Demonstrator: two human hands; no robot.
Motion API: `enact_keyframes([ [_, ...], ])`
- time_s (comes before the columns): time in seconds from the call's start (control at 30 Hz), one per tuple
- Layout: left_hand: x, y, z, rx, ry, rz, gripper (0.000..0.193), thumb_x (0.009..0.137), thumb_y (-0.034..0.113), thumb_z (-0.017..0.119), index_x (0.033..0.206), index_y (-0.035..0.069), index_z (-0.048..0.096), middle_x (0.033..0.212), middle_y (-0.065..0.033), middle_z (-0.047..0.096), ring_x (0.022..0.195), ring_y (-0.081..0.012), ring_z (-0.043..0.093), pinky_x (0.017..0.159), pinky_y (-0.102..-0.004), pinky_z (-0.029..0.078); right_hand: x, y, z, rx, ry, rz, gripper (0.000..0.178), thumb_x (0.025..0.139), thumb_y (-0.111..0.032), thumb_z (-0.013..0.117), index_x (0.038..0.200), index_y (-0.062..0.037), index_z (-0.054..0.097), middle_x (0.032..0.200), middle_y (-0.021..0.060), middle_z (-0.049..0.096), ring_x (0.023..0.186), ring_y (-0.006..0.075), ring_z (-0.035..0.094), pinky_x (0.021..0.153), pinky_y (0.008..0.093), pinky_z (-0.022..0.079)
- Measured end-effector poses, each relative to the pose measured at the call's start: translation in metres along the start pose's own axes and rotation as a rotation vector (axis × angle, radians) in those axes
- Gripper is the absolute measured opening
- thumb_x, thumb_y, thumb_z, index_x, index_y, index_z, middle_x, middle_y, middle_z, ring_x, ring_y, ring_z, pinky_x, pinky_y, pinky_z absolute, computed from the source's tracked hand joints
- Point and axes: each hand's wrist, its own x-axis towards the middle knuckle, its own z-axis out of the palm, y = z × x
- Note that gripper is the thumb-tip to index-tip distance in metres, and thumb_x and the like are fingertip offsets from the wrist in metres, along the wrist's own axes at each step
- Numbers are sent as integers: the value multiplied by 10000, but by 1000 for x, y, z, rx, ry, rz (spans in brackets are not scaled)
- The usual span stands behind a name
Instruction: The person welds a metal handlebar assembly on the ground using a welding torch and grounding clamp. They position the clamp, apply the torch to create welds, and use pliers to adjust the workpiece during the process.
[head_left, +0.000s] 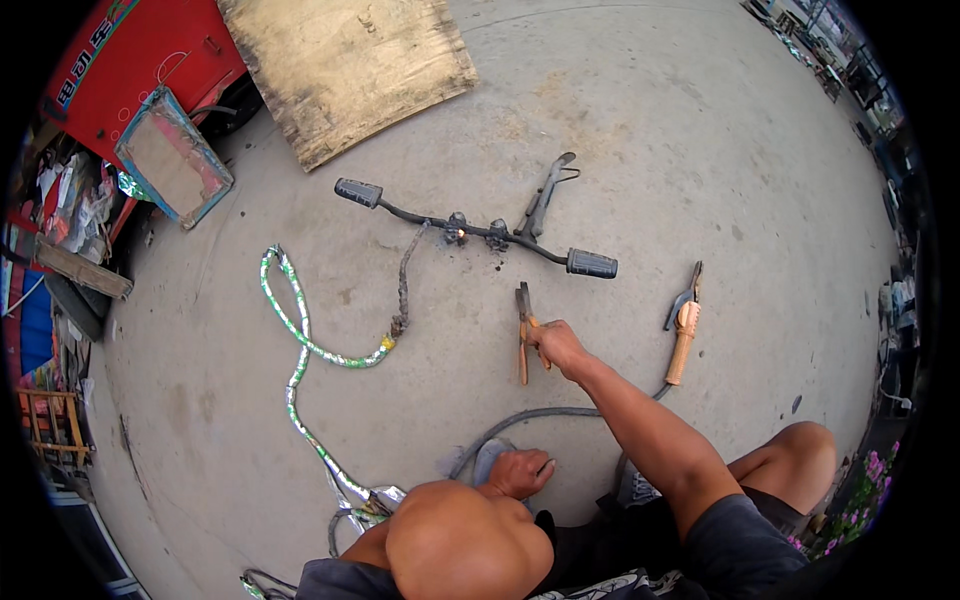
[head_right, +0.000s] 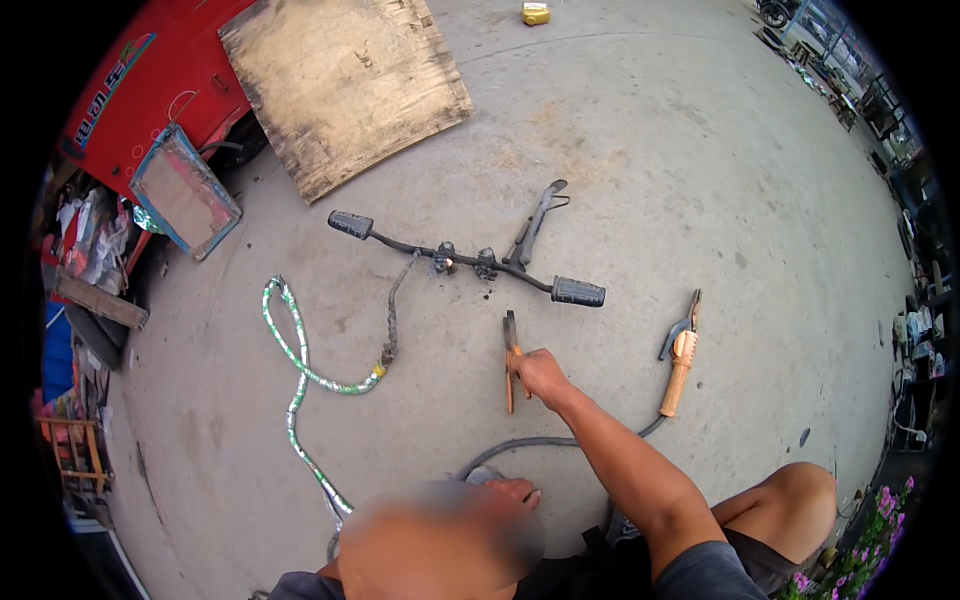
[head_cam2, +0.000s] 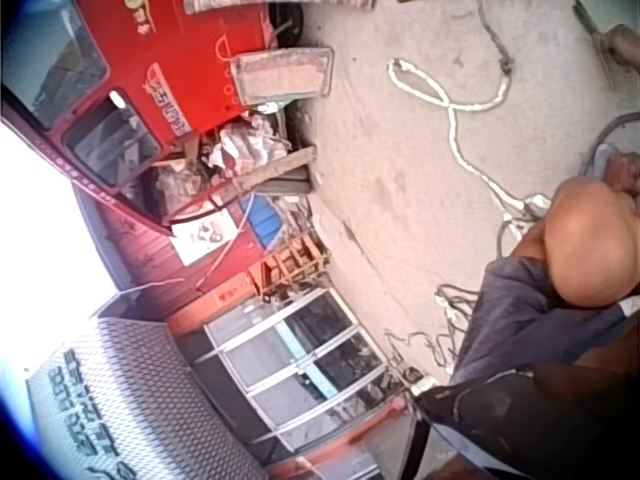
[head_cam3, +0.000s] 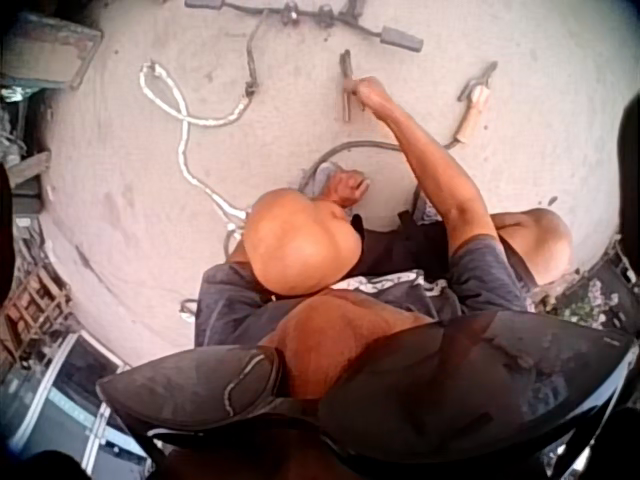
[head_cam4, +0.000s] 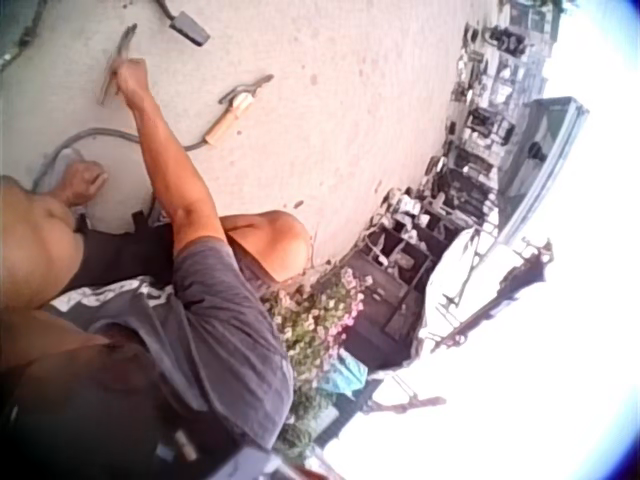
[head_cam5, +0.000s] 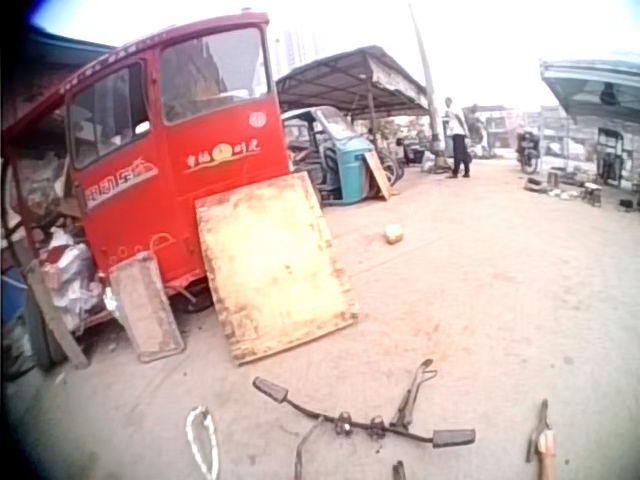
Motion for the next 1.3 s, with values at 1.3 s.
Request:
enact_keyframes([
  [1.3, -5, -30, 27, -12, -4, 104, 183, 803, 160, 629, 678, 84, 519, 656, -100, 587, 583, -311, 601, 498, -430, 474, 28, -70, 32, 501, 115, -185, 342, 1031, -278, 389, 961, 38, 501, 795, 155, 616, 591, 184, 573, 496, 342, 510],
])
